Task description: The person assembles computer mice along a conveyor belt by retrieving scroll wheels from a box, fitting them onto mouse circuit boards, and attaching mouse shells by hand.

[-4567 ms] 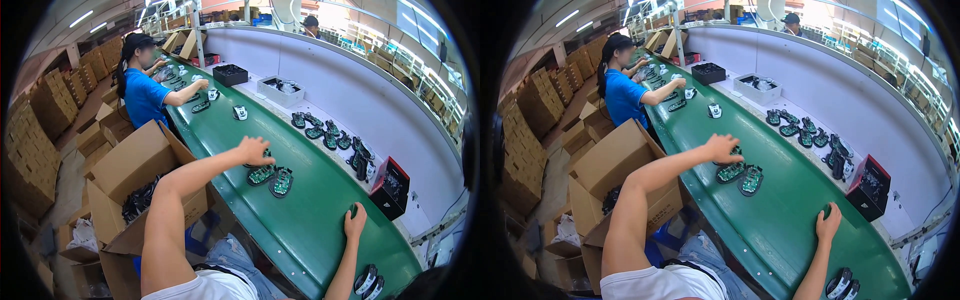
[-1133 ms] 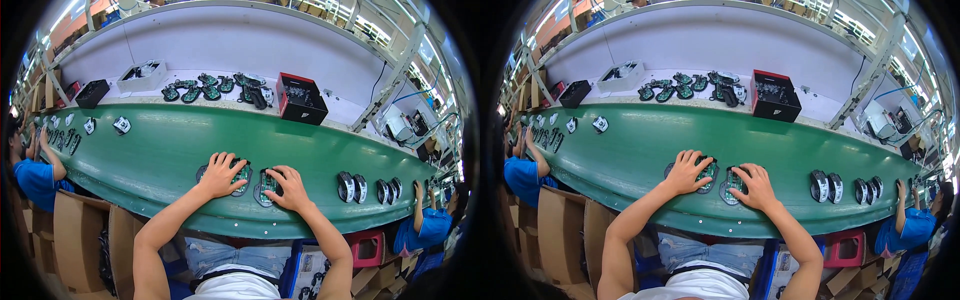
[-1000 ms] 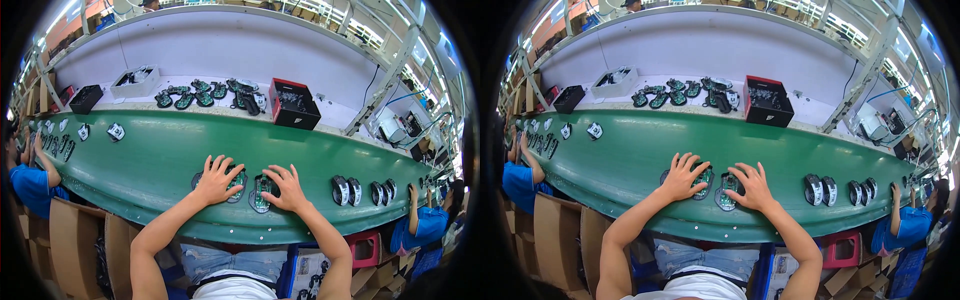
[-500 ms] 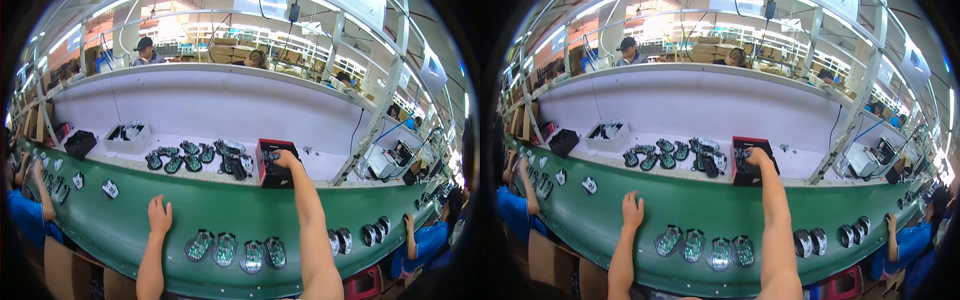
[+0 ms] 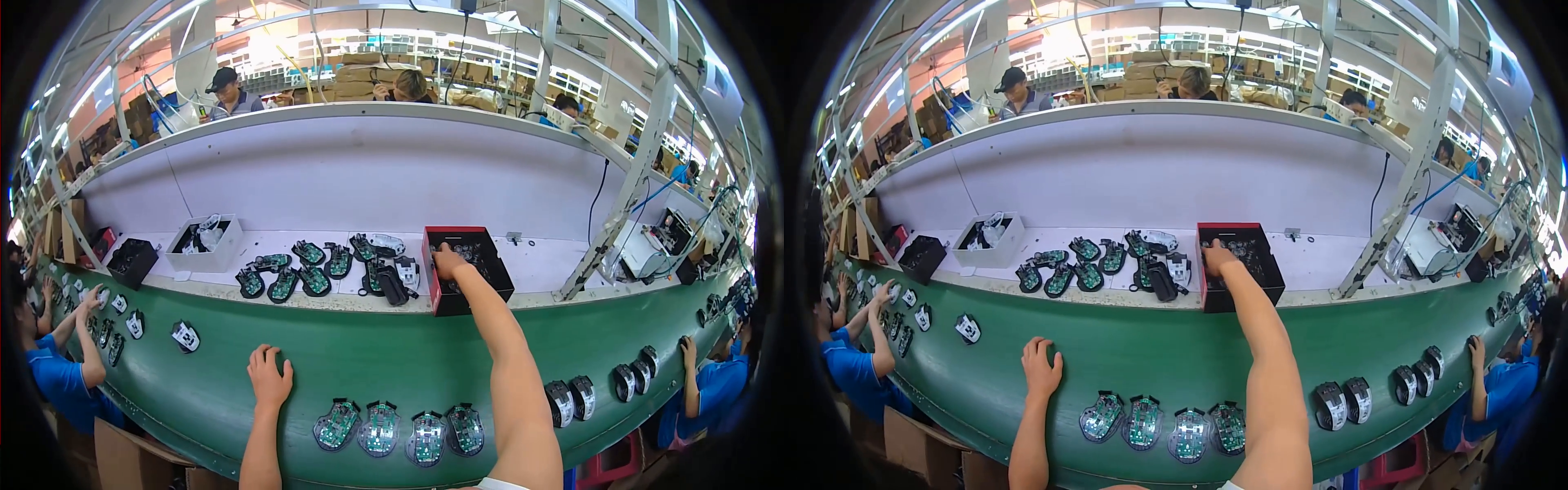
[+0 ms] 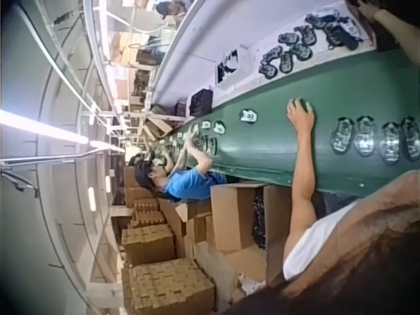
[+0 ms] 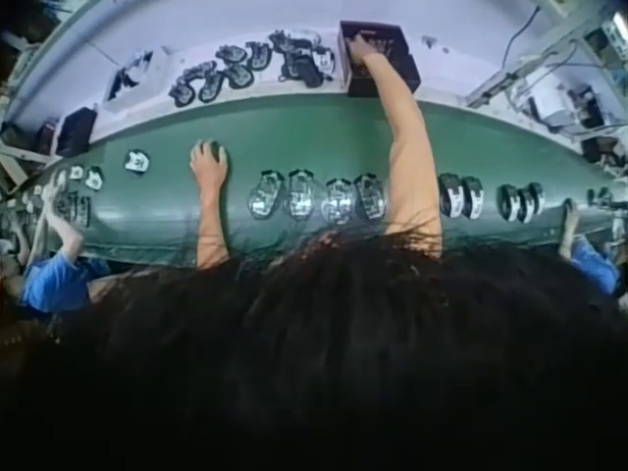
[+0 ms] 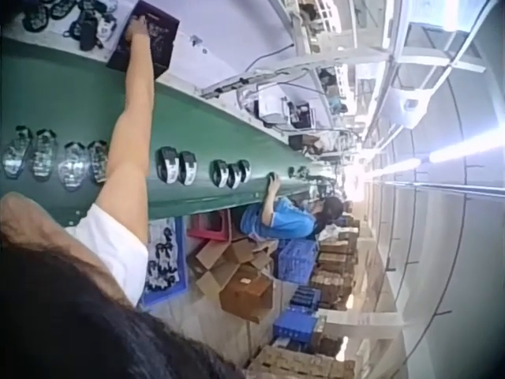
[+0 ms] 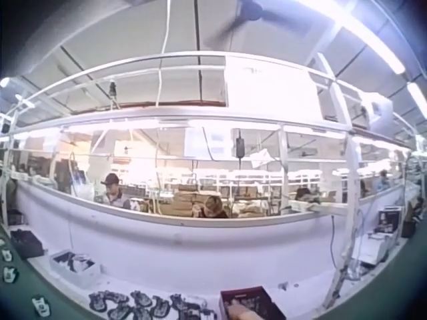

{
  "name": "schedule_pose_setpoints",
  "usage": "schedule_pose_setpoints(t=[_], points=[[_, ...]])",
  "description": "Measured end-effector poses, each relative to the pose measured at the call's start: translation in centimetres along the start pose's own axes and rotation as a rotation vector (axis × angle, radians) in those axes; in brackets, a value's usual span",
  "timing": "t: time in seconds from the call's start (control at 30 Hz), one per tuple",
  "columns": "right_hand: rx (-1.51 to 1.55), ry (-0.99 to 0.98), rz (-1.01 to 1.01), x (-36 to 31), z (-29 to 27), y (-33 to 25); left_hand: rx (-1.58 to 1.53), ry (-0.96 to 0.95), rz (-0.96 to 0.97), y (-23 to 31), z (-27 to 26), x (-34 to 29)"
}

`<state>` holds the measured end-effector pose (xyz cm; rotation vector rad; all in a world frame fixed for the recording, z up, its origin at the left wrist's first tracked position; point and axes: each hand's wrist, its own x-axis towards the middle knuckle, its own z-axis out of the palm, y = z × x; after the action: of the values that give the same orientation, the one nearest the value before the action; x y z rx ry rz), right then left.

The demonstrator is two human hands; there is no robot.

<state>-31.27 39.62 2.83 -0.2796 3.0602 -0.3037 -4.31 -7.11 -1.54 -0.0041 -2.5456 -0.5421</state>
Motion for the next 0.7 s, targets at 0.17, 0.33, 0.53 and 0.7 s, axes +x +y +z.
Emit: schedule_pose_setpoints(t=[0.17, 0.33, 0.53, 0.7], points=[[0.275, -0.065, -0.074, 0.1, -0.5, 0.2, 0.008, -0.018, -0.022, -0.8, -0.2, -0.7], [1.316, 0.172, 0.141, -5.2, -4.0, 1.9, -0.014, -0.011, -0.015, -0.5, 0.5, -1.0], [2.236, 0.176, -0.047, -10.0, -5.3, 3.2, -0.052, -0.011, 0.011, -0.1, 0.7, -0.9], [2.423, -0.013, -0.409, -14.1, -6.4, -0.6, -0.212, 0.035, 0.034, 1.1, 0.1, -0.5]])
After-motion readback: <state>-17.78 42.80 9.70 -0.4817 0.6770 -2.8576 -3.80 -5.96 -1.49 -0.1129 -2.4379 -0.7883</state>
